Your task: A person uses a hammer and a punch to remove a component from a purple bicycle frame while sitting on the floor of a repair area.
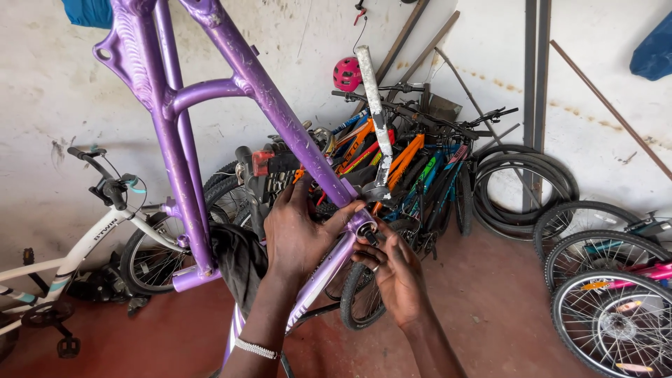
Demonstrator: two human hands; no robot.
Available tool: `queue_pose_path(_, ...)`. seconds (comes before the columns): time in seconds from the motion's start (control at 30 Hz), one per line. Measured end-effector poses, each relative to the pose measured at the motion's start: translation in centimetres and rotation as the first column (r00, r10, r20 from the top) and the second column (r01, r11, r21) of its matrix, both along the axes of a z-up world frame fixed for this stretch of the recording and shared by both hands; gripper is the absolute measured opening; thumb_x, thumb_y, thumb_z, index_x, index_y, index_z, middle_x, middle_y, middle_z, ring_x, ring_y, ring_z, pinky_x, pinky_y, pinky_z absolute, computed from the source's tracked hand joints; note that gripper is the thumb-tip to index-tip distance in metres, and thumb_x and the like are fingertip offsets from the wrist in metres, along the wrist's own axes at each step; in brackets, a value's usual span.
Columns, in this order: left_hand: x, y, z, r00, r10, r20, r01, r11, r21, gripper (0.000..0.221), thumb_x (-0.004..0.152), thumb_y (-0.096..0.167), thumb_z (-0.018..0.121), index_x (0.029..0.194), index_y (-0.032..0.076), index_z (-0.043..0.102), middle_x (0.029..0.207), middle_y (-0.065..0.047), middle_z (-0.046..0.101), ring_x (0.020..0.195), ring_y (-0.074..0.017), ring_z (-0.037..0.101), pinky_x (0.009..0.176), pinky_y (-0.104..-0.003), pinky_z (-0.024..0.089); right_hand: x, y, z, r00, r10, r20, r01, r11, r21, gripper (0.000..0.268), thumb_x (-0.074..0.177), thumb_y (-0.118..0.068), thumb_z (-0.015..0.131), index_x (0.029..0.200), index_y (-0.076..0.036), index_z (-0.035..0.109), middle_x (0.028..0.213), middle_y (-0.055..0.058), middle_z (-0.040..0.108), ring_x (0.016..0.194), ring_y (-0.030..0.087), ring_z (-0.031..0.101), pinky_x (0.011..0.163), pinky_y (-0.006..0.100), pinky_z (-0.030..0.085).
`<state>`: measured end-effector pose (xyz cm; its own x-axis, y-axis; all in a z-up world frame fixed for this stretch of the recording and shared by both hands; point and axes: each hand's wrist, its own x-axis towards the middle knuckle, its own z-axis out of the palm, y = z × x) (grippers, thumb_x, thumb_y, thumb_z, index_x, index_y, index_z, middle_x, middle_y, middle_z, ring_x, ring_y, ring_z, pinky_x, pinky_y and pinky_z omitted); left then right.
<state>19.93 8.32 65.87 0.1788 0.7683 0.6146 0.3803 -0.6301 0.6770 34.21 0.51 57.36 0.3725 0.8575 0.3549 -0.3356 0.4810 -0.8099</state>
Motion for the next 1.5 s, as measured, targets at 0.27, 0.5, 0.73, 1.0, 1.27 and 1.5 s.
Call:
queue_pose_path(0.27, 0.1, -2.7, -2.6, 0.983, 0.095, 0.160, -0.138, 0.950, 0.281, 0.060, 0.079, 0.048, 0.063, 0.108, -0.004, 0.055, 0.074, -0.009, 0.053, 0.065, -0.0200, 0.051, 0.057, -0.033, 0.044, -0.3, -1.0, -1.9, 0.954, -0.261, -0.145, 0.215, 0.937, -0.274, 0.056, 0.091, -0.045, 0.041, 0.109, 0.005, 0.058, 0.081, 0.015, 0.063, 0.067, 0.022, 0.059, 0.055, 0.036, 0.049)
queue_pose_path(0.5, -2.9, -8.1, -7.7, 0.755, 0.329, 0.567, -0.235, 0.944, -0.234, 0.021, 0.091, 0.017, 0.052, 0.100, -0.001, 0.046, 0.080, -0.009, 0.054, 0.063, -0.0148, 0.052, 0.063, -0.028, 0.045, -1.3, -1.7, -4.1, 0.924, -0.305, -0.231, 0.175, 0.873, -0.454, 0.048, 0.093, -0.041, 0.046, 0.104, 0.003, 0.061, 0.079, 0.011, 0.055, 0.064, 0.019, 0.050, 0.053, 0.034, 0.038)
queue_pose_path(0.73, -6.4, -6.1, -10.0, 0.667, 0.474, 0.575, -0.110, 0.826, -0.553, 0.045, 0.090, 0.030, 0.045, 0.121, -0.002, 0.042, 0.109, -0.014, 0.050, 0.095, -0.0214, 0.052, 0.083, -0.034, 0.044, -5.6, -1.2, -3.2, 0.970, -0.242, -0.030, 0.177, 0.783, -0.597, 0.030, 0.087, -0.023, 0.056, 0.096, 0.003, 0.067, 0.076, 0.014, 0.064, 0.058, 0.021, 0.054, 0.048, 0.033, 0.039)
queue_pose_path(1.0, -7.9, -5.2, -11.3, 0.638, 0.137, 0.758, 0.499, 0.676, -0.542, 0.030, 0.091, 0.020, 0.057, 0.075, -0.003, 0.064, 0.055, -0.007, 0.050, 0.047, -0.0122, 0.037, 0.042, -0.026, 0.028, -9.8, -0.7, -3.0, 0.891, 0.436, 0.129, -0.364, 0.854, -0.373, 0.036, 0.093, -0.013, 0.041, 0.126, -0.002, 0.048, 0.087, 0.008, 0.059, 0.065, 0.011, 0.054, 0.055, 0.023, 0.048)
queue_pose_path(1.27, -8.7, -4.4, -11.4, 0.300, 0.172, 0.938, 0.747, 0.569, -0.343, 0.035, 0.098, 0.033, 0.043, 0.085, 0.002, 0.054, 0.070, -0.006, 0.048, 0.062, -0.0140, 0.041, 0.055, -0.028, 0.033, -10.0, 0.2, 0.6, 0.931, 0.363, -0.041, -0.366, 0.927, -0.086, 0.036, 0.082, 0.001, 0.058, 0.117, 0.001, 0.052, 0.097, 0.019, 0.066, 0.080, 0.026, 0.065, 0.065, 0.035, 0.055)
queue_pose_path(1.5, -9.1, -5.2, -10.1, 0.008, 0.192, 0.981, 0.925, 0.370, -0.080, 0.051, 0.097, 0.036, 0.037, 0.122, -0.006, 0.053, 0.102, -0.018, 0.061, 0.075, -0.0183, 0.054, 0.067, -0.029, 0.045, -9.3, 0.7, 2.4, 0.997, 0.013, -0.074, -0.034, 0.955, -0.293, 0.029, 0.079, -0.004, 0.059, 0.105, -0.013, 0.049, 0.099, 0.013, 0.059, 0.065, 0.023, 0.054, 0.037, 0.028, 0.040)
